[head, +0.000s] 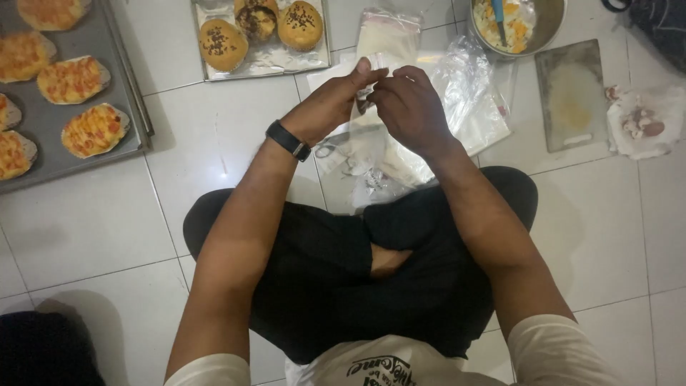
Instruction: The person sits on the floor and packages round baked buns into clear plastic bags. They open a bag, place a bun inside, and seal it before setting it aside. This process is repeated for multiple buns taken from a nearby tray.
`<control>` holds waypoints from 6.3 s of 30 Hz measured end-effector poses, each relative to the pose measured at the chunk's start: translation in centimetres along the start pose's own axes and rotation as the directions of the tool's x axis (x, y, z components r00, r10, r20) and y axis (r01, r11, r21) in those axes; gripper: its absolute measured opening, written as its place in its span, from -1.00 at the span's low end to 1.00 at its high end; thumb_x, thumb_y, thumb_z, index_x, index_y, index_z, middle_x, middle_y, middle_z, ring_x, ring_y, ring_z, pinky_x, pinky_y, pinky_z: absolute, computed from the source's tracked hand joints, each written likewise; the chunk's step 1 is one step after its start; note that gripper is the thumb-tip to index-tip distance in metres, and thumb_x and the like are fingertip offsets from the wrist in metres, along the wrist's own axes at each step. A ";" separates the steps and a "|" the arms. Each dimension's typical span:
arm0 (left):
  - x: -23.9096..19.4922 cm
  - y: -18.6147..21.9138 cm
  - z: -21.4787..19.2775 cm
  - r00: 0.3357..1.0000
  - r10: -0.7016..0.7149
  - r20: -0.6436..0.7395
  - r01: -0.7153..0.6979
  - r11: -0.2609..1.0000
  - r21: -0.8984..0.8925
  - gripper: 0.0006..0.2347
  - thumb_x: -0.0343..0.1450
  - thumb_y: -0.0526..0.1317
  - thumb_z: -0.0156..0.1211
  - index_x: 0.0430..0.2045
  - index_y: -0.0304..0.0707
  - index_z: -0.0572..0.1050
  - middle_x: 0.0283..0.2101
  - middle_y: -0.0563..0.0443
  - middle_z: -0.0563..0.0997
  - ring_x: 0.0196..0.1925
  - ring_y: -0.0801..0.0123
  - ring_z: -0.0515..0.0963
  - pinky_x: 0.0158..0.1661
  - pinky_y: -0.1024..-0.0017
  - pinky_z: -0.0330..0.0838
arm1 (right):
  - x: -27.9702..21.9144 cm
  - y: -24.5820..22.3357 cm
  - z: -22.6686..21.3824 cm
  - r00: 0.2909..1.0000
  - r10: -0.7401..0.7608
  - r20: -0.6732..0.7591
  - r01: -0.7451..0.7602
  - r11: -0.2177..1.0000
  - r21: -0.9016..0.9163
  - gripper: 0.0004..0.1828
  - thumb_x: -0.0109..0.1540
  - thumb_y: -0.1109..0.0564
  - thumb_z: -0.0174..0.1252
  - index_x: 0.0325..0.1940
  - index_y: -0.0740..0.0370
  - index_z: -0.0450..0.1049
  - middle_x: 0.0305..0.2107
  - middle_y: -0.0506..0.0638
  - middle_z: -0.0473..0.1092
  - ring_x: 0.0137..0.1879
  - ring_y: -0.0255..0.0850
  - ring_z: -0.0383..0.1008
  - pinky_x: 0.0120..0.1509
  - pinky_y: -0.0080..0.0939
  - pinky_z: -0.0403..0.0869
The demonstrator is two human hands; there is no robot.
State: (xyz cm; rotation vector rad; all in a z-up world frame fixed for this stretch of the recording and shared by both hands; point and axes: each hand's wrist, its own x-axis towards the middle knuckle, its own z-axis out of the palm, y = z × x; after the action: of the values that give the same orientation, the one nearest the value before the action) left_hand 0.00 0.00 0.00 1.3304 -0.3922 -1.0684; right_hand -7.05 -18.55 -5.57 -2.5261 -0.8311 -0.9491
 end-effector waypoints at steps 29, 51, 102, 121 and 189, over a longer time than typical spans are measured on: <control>-0.8 -0.5 -1.7 0.945 0.322 0.066 -0.291 0.726 0.623 -0.24 0.46 0.35 -0.43 0.18 -0.36 0.45 0.29 -0.31 0.45 0.33 -0.03 0.48 0.22 0.18 0.36 | 0.4 -0.6 -1.7 0.866 0.120 0.486 -0.123 0.992 -0.027 -0.71 0.18 0.27 0.07 -0.01 0.25 0.48 -0.27 0.06 0.44 -0.18 0.04 0.44 -0.06 0.04 0.33; -0.9 0.0 -1.1 0.978 0.202 0.043 -0.192 0.811 0.553 -0.28 0.38 0.40 -0.37 -0.13 -0.23 0.59 0.23 -0.25 0.54 0.20 0.18 0.59 0.06 0.34 0.40 | -1.7 -1.6 1.2 0.942 0.111 0.316 -0.017 0.958 -0.287 -0.78 0.17 0.29 0.21 -0.09 0.26 0.49 -0.48 0.06 0.34 -0.42 -0.02 0.32 -0.17 -0.06 0.27; -1.9 -1.3 3.2 0.916 0.229 0.328 -0.386 0.723 0.573 -0.43 0.57 0.20 -0.26 0.29 -0.24 0.37 0.17 -0.52 0.53 0.23 -0.40 0.47 0.25 -0.17 0.28 | -4.4 -2.0 -0.1 0.471 0.410 0.781 -0.625 0.780 -0.033 -0.55 0.38 -0.08 0.05 0.13 0.32 0.53 -0.04 0.37 0.52 0.15 0.34 0.49 0.28 0.35 0.37; 0.4 -2.8 0.8 0.667 0.383 -0.640 -0.324 0.922 0.214 -0.48 0.40 0.23 0.03 0.05 -0.17 0.49 0.13 -0.03 0.59 0.22 0.22 0.53 0.22 0.28 0.36 | -1.0 -3.7 -3.9 0.571 0.595 0.565 -0.632 -0.120 0.766 -0.12 0.31 -0.35 0.11 0.47 0.33 0.14 0.19 0.20 0.44 0.53 0.05 0.27 0.62 0.10 0.21; 0.0 -1.7 -12.8 0.693 0.200 -0.692 -0.719 0.128 -0.683 -0.60 0.40 0.20 0.21 -0.07 -0.05 0.57 0.17 -0.16 0.55 0.19 -0.03 0.53 0.12 -0.15 0.53 | 5.6 7.5 22.3 0.754 0.435 0.492 -0.512 0.859 0.025 -0.51 0.05 -0.15 0.33 0.07 -0.20 0.61 0.31 0.08 0.29 0.47 0.06 0.10 0.29 0.12 -0.03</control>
State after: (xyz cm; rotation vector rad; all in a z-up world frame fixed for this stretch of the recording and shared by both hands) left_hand 9.16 7.74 -4.89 0.1983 0.2095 -0.1978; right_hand 12.00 -11.54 -18.74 -2.6550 -0.3071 -0.0890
